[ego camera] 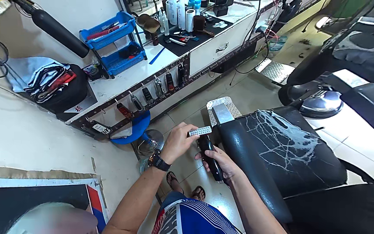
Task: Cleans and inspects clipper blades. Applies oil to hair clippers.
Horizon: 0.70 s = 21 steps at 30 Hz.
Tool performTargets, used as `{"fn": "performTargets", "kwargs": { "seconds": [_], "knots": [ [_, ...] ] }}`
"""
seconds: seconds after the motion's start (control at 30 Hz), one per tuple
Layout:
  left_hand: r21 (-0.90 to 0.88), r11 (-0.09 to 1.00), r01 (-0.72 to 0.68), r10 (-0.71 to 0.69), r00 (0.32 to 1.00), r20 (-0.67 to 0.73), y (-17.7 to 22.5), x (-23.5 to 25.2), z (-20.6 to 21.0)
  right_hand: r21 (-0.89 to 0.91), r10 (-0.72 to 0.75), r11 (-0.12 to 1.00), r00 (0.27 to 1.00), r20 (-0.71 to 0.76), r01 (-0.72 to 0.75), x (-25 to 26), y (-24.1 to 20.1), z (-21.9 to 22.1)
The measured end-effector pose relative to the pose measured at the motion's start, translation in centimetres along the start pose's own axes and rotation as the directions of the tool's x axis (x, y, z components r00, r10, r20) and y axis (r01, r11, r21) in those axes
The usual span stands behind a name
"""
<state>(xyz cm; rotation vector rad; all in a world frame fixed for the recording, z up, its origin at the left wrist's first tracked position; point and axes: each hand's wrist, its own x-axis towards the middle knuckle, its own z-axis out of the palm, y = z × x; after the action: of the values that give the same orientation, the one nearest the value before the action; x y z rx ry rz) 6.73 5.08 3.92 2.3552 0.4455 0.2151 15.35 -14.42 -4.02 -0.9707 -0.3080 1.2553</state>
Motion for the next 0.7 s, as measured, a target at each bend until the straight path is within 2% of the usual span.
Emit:
{"fn": "performTargets", "kwargs": {
  "seconds": [0.13,0.23,0.27,0.33,0.4,0.53,0.63,0.7],
  "knots": [
    [-0.036,0.987,0.159,-0.161,0.985,-0.061,-1.9,-1.2,-0.5,0.097,-0.075,0.992,0.997,-0.014,0.076,0.0,0.3,-0.5],
    [-0.321,0.933,0.165,-0.189,0.981,-0.047,-0.9,-2.5,1.3,0.160,-0.106,0.980,0.990,-0.090,0.120,0.4,0.8,-0.3],
    [-0.362,0.918,0.162,-0.180,0.983,-0.016,-1.0,-2.9,2.0,0.160,-0.115,0.978,0.985,-0.125,0.134,0.6,0.9,-0.1],
    [-0.333,0.918,0.214,-0.225,0.974,0.005,-2.1,-3.4,2.3,0.109,-0.121,0.984,0.977,-0.174,0.142,0.6,0.9,0.1],
    [-0.265,0.923,0.279,-0.297,0.954,-0.032,-3.4,-3.7,1.9,0.085,-0.125,0.986,0.973,-0.192,0.143,0.4,1.0,0.1],
    [-0.391,0.905,0.169,-0.205,0.978,-0.050,-2.8,-4.5,2.4,0.085,-0.143,0.984,0.974,-0.178,0.160,0.3,1.2,0.4],
    [-0.259,0.939,0.227,-0.261,0.959,-0.108,-4.1,-5.0,2.4,0.077,-0.126,0.987,0.979,-0.158,0.139,0.3,1.4,0.4],
    [-0.241,0.950,0.197,-0.232,0.965,-0.126,-4.6,-5.6,2.0,0.059,-0.110,0.991,0.980,-0.163,0.121,0.3,1.3,0.2]
  ]
}}
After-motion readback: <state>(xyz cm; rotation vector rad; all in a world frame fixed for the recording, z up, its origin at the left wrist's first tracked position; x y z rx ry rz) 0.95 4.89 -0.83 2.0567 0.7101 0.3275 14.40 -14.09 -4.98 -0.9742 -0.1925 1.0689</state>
